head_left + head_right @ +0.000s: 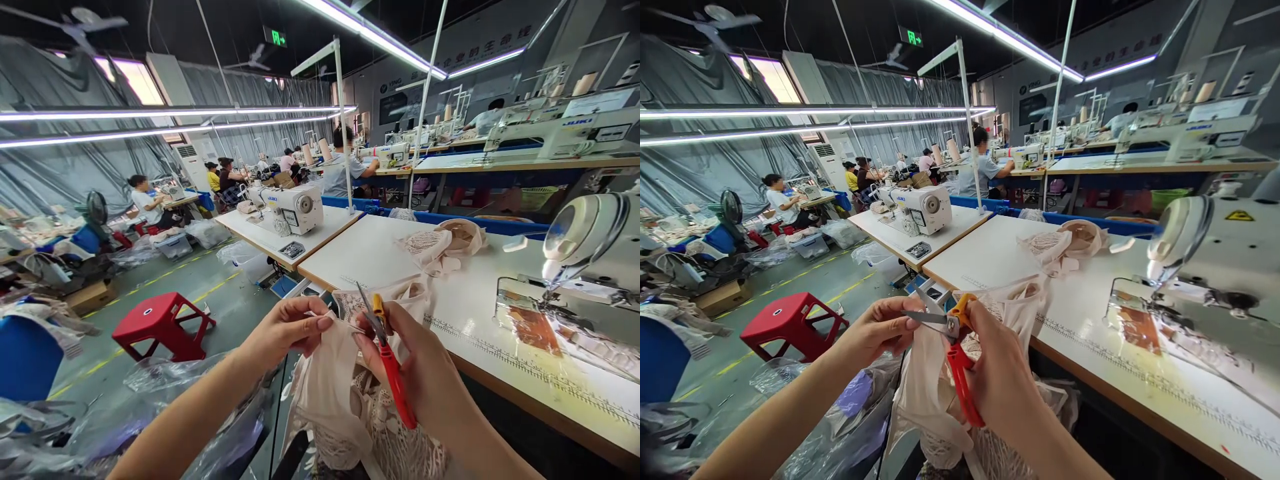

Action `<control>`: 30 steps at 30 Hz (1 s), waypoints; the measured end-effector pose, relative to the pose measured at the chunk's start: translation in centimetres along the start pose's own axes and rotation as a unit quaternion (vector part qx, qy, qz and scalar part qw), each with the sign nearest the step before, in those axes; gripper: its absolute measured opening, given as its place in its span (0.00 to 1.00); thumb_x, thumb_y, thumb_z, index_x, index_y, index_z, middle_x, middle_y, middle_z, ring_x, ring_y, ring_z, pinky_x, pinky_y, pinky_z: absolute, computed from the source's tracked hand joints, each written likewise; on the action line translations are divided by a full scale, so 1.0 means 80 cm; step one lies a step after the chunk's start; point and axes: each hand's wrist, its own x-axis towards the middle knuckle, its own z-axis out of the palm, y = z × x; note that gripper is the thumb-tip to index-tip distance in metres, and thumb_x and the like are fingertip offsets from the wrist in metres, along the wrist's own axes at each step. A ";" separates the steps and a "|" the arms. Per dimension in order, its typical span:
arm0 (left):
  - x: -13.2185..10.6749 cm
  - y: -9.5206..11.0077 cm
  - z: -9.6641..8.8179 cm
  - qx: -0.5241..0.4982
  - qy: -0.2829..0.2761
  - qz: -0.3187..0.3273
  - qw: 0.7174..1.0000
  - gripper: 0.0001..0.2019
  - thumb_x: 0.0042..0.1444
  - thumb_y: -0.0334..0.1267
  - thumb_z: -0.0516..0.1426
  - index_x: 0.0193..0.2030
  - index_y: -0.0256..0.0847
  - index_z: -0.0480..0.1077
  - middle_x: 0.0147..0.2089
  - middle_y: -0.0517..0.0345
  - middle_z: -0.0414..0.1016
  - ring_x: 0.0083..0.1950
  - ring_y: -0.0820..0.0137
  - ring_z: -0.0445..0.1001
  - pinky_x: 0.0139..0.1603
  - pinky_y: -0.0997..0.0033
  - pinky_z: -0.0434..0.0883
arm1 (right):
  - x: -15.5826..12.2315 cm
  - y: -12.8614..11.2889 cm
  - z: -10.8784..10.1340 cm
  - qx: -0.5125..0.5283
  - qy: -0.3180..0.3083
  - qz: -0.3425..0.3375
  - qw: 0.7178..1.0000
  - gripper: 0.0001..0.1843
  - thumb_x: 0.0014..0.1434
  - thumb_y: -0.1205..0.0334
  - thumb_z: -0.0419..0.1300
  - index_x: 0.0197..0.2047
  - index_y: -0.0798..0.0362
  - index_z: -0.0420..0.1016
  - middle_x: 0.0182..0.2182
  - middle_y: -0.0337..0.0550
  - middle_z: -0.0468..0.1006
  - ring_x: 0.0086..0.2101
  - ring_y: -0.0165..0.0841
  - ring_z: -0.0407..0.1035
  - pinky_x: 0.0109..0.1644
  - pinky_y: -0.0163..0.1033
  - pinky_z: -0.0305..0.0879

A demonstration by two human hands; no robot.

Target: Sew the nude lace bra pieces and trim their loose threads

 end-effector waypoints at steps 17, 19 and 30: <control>0.006 -0.005 0.020 -0.031 -0.022 0.010 0.999 0.21 0.42 0.49 0.73 0.26 0.34 0.71 0.24 0.65 0.63 0.19 0.85 0.50 0.17 0.81 0.47 | 0.044 -0.003 -0.085 -0.351 -0.196 -0.073 0.913 0.22 0.55 0.40 0.60 0.23 0.49 0.66 0.21 0.40 0.72 0.19 0.32 0.59 0.24 0.37 0.47; 0.006 -0.006 0.018 -0.011 -0.024 0.014 1.000 0.21 0.43 0.50 0.72 0.26 0.34 0.71 0.23 0.65 0.62 0.19 0.85 0.50 0.17 0.81 0.47 | 0.040 0.001 -0.083 -0.361 -0.185 -0.082 0.910 0.22 0.55 0.41 0.60 0.23 0.50 0.66 0.20 0.40 0.72 0.19 0.32 0.60 0.24 0.37 0.46; 0.005 -0.010 0.012 0.078 -0.036 -0.003 0.996 0.23 0.47 0.55 0.69 0.28 0.36 0.70 0.21 0.67 0.60 0.17 0.84 0.54 0.17 0.82 0.51 | 0.012 0.029 -0.095 -0.273 -0.207 0.019 0.939 0.20 0.58 0.46 0.59 0.22 0.51 0.66 0.16 0.37 0.69 0.18 0.29 0.60 0.23 0.35 0.49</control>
